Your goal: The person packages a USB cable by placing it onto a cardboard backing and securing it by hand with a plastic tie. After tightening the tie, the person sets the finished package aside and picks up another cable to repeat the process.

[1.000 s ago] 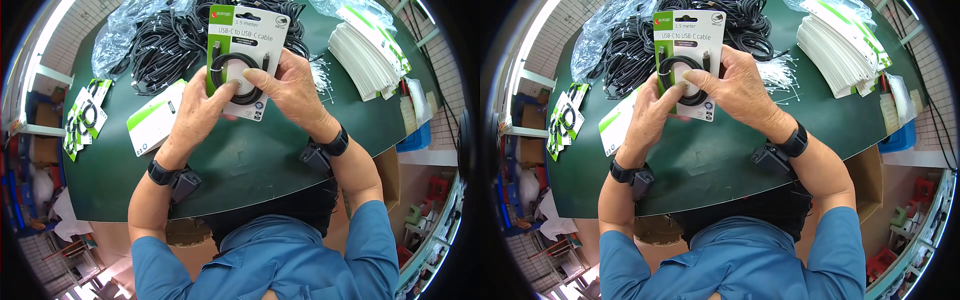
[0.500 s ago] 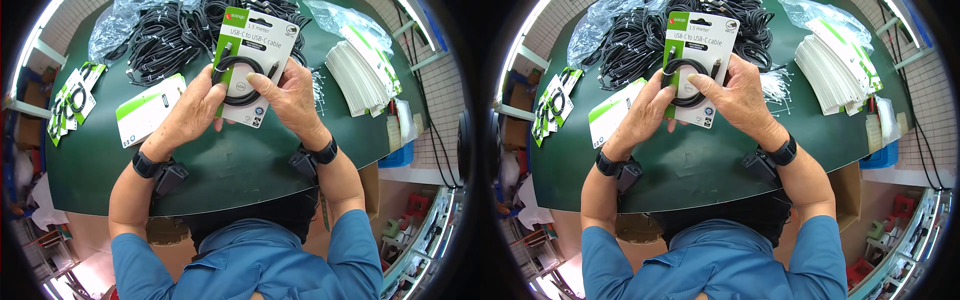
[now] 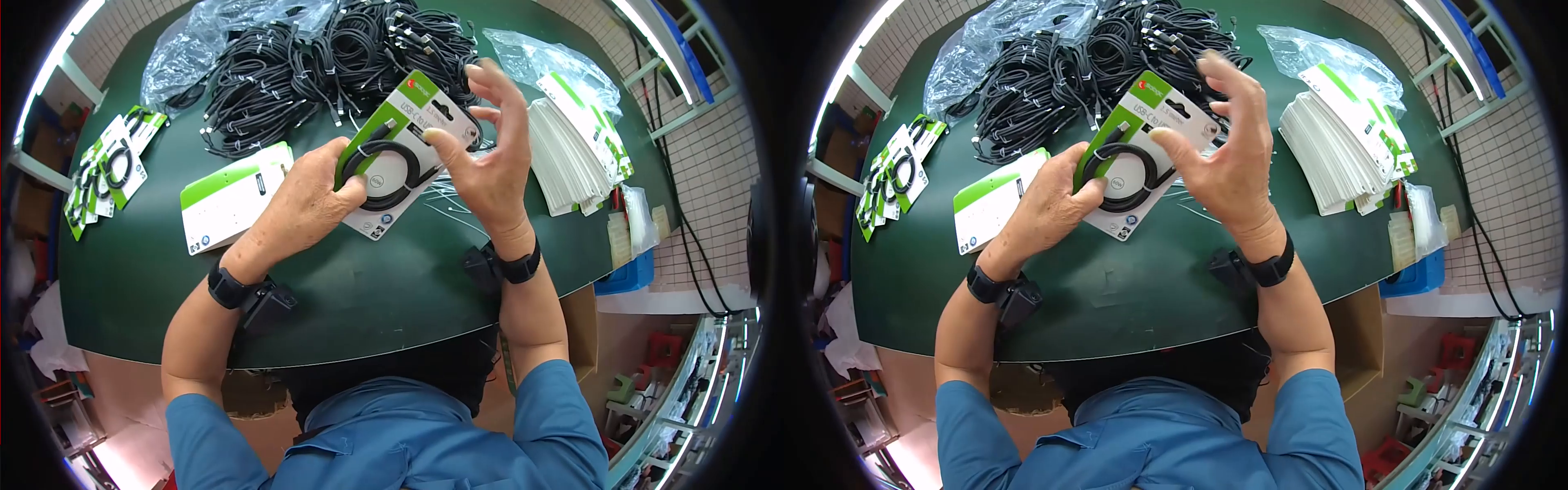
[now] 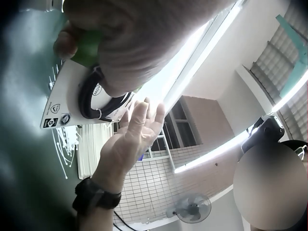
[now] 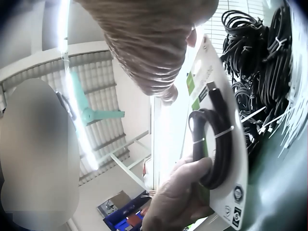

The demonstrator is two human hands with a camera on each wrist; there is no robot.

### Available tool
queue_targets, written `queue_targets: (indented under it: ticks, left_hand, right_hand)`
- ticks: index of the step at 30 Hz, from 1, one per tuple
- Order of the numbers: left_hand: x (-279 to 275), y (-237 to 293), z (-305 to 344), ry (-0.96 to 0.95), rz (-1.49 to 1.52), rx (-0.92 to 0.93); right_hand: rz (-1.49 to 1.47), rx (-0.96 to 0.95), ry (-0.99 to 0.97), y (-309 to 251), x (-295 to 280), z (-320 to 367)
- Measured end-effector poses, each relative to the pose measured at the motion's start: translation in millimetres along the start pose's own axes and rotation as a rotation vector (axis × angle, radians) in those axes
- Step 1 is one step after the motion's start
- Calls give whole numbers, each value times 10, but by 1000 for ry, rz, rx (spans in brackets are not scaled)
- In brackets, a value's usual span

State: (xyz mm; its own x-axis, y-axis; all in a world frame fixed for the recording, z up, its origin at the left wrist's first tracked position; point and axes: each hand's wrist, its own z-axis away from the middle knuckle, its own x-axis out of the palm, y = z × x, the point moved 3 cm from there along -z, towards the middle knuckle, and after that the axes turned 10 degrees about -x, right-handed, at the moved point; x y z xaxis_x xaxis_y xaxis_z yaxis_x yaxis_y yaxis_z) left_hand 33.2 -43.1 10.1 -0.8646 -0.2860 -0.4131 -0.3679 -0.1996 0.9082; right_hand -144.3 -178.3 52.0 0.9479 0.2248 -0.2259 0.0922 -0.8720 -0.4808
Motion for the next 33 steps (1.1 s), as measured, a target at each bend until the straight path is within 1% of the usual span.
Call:
queue_targets:
  ticks: [3,5,8,9,12,15,20,23,25,28,31,32,33]
  left_hand:
    - [15,11,12,-28,-37,0]
    - [11,14,22,-36,-49,-5]
    - [-23,38,28,-53,-51,48]
    - [-34,31,30,-50,-39,44]
    - [-41,-3,13,-28,-138,16]
    - [-53,-18,-7,-30,-119,5]
    - [-42,-61,-11,-27,-166,31]
    - [-96,-68,-40,-40,-224,15]
    - [-124,-56,-4,-43,-258,-8]
    - [-67,52,91,-78,-379,85]
    - [-59,140,122,-21,-458,107]
    - [-62,165,122,8,-496,125]
    - [-56,166,114,7,-502,128]
  right_hand:
    - [253,-520,-251,-127,14,-18]
    - [254,-519,-302,-155,62,64]
    - [260,-516,-383,-170,187,184]
    - [262,-524,-370,-155,206,193]
    - [266,-547,-364,-113,250,182]
    - [298,-583,-379,-98,272,213]
    - [296,-584,-424,-25,314,258]
    - [227,-521,-426,-2,345,257]
    - [237,-529,-409,-130,353,168]
    - [273,-548,-408,-331,371,180]
    - [314,-508,-673,-400,430,322]
    - [313,-508,-669,-389,416,312]
    - [293,-461,-646,-356,370,285]
